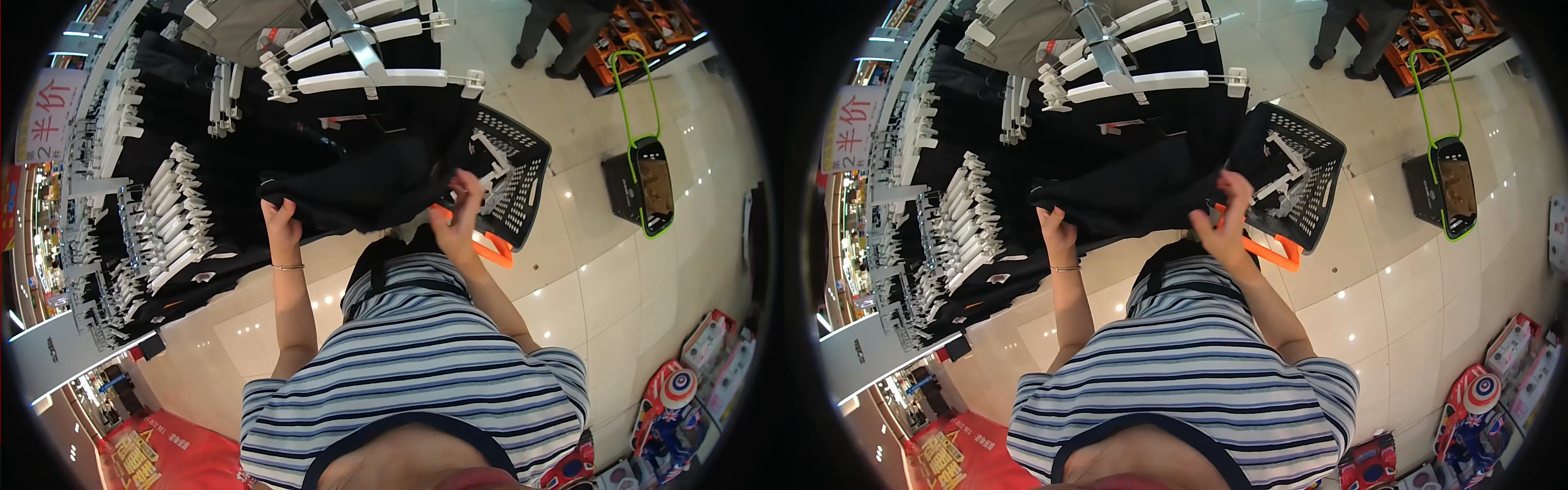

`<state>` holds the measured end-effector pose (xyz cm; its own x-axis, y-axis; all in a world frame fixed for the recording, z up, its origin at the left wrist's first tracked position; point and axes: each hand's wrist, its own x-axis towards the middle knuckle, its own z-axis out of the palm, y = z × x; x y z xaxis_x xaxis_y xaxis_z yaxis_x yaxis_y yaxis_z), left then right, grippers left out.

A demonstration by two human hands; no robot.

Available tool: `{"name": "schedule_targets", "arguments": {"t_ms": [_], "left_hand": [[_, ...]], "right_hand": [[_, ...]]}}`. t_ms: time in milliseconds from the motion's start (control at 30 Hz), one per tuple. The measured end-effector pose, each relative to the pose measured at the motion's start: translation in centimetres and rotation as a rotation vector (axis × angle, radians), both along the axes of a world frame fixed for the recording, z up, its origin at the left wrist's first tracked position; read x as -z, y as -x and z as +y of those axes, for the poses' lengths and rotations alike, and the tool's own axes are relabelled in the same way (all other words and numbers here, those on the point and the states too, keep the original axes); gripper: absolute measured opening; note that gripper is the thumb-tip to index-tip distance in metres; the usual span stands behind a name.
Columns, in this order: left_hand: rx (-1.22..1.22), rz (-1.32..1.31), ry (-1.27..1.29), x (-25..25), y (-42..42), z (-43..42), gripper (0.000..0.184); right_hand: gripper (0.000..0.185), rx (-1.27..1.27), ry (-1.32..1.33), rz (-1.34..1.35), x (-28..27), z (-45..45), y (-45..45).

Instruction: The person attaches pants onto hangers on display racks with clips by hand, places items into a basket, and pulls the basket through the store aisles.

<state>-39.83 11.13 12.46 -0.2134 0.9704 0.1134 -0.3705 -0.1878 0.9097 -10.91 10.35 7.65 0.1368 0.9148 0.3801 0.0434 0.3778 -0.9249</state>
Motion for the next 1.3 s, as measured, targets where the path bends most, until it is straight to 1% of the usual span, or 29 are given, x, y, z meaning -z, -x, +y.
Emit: {"name": "schedule_targets", "arguments": {"t_ms": [100, 200, 233, 333, 367, 433, 467, 533, 567, 600, 667, 700, 800, 833, 933, 967, 1000, 1067, 1167, 1267, 1300], "left_hand": [[0.046, -0.021, -0.04, 0.0, -0.8, 0.1, 0.049], [0.04, -0.049, -0.063, -0.2, -1.2, 0.3, 0.049], [0.029, -0.059, -0.073, -0.3, -1.3, 0.3, 0.049], [0.04, -0.01, -0.037, -0.6, -1.4, 0.3, 0.048], [0.012, 0.014, -0.026, -1.1, -2.1, 0.3, 0.048], [-0.042, 0.062, -0.006, -2.1, -4.0, 0.1, 0.048], [-0.016, 0.093, -0.022, -3.0, -4.4, 0.1, 0.049], [0.033, 0.153, -0.057, -4.4, -4.9, 0.2, 0.052], [0.123, 0.164, -0.064, -4.3, -3.8, 0.2, 0.052], [0.204, 0.197, -0.034, -4.6, -2.8, 0.0, 0.052], [0.365, 0.264, 0.027, -6.7, -2.0, -0.3, 0.053], [0.423, 0.195, -0.001, -7.9, -2.2, -0.2, 0.052], [0.33, 0.503, -0.115, -11.0, -2.6, 0.3, 0.054], [0.19, 0.486, -0.209, -11.1, -3.3, 0.6, 0.036], [0.155, 0.951, -0.022, -12.6, -2.5, -0.3, 0.019], [0.247, 0.984, 0.149, -14.1, -4.2, -0.6, 0.02], [0.377, 0.961, 0.181, -13.8, -5.0, -0.7, 0.021], [0.623, 1.135, 0.224, -14.0, -6.3, 0.0, 0.025], [0.628, 0.387, 0.543, -11.3, -6.8, 1.2, 0.02], [0.479, 0.318, 0.566, -9.9, -7.7, 1.1, 0.02], [0.48, 0.295, 0.497, -9.6, -7.7, 1.0, 0.018]], "right_hand": [[0.076, -0.108, 0.096, -0.138, -4.2, -0.5, 1.5], [0.076, -0.136, 0.108, 0.093, -2.8, -0.3, 1.8], [0.077, -0.089, 0.074, 0.025, -2.3, 0.1, 1.4], [0.075, -0.14, 0.087, 0.178, -2.3, 0.1, 0.9], [0.071, -0.186, 0.142, 0.347, -4.7, 0.0, 1.3], [0.064, -0.127, 0.185, 0.417, -5.8, -0.2, 2.2], [0.06, -0.096, 0.207, 0.452, -6.0, -0.3, 2.5], [0.053, -0.07, 0.35, 0.431, -4.6, -0.3, 1.8], [0.05, -0.058, 0.423, 0.418, -4.2, -0.3, 1.3], [0.046, -0.055, 0.376, 0.388, -4.0, -0.3, 0.8], [0.038, -0.053, 0.281, 0.329, -3.8, -0.1, 0.4], [0.034, 0.007, 0.258, 0.327, -4.0, -0.3, 0.5], [0.034, 0.075, 0.01, 0.118, -6.2, -0.1, 1.0], [0.034, 0.021, -0.01, 0.132, -6.9, -0.3, 1.3], [0.037, -0.004, -0.167, -0.034, -8.3, -0.4, 2.3], [0.039, -0.006, -0.205, -0.077, -8.2, -0.4, 2.6], [0.04, -0.026, -0.239, -0.103, -8.4, -0.5, 2.9], [0.042, -0.068, -0.309, -0.152, -8.8, -0.7, 3.5], [0.047, -0.143, -0.406, -0.277, -8.8, -0.8, 4.1], [0.052, -0.205, -0.393, -0.315, -9.3, -1.0, 4.2], [0.054, -0.24, -0.393, -0.357, -9.5, -1.1, 4.2]]}}
